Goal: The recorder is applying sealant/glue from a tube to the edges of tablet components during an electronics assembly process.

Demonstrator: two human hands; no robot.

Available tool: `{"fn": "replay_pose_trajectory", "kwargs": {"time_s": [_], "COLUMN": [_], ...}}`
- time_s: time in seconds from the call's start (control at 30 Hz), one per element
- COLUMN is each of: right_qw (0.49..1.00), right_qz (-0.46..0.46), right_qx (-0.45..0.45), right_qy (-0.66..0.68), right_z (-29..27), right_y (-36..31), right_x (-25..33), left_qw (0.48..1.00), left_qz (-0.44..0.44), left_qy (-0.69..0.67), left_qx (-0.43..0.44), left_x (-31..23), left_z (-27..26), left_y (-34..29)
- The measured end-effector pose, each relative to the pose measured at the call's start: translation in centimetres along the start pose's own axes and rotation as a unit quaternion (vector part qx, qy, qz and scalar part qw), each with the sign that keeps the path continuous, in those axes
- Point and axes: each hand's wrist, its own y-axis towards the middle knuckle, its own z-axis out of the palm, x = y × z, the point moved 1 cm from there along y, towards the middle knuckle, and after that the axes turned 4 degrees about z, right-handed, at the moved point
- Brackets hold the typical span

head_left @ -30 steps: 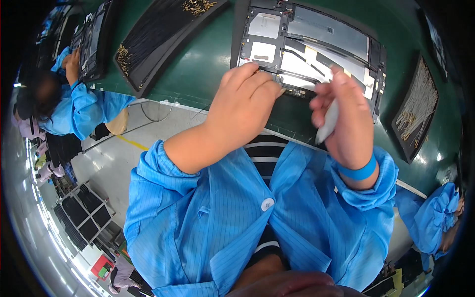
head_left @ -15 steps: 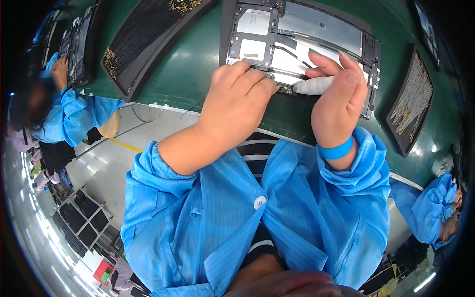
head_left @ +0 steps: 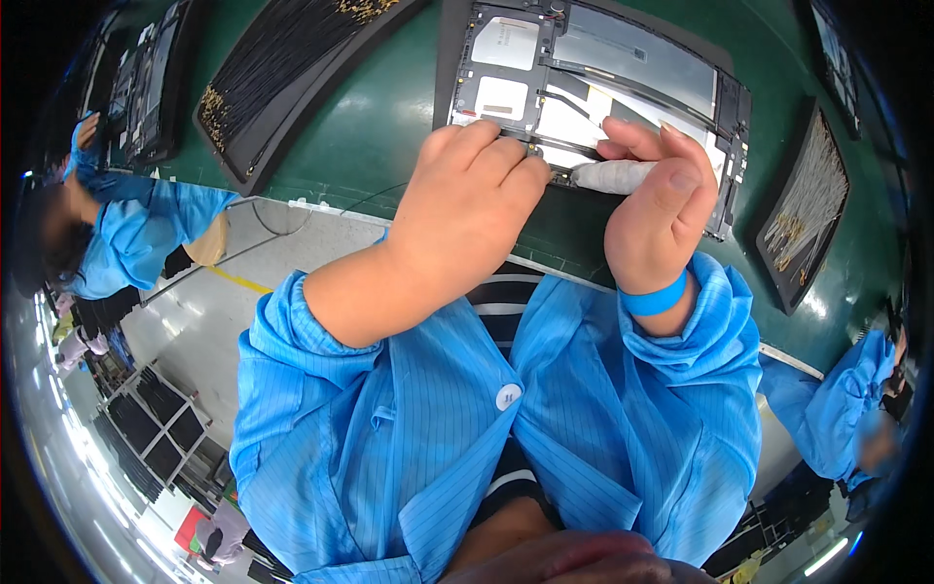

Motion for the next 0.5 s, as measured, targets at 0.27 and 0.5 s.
{"fn": "replay_pose_trajectory", "kwargs": {"time_s": [0.27, 0.5], "right_qw": [0.998, 0.993], "right_qz": [0.049, 0.051], "right_qx": [-0.018, -0.002], "right_qy": [-0.046, -0.111], "right_z": [0.5, 0.1], "right_y": [0.4, 0.5], "right_x": [1.0, 1.0], "left_qw": [1.000, 1.000], "left_qz": [-0.002, -0.003], "left_qy": [0.000, 0.000], "left_qx": [0.010, 0.011], "left_x": [0.1, 0.1], "left_z": [0.0, -0.2], "left_y": [0.0, 0.1]}}
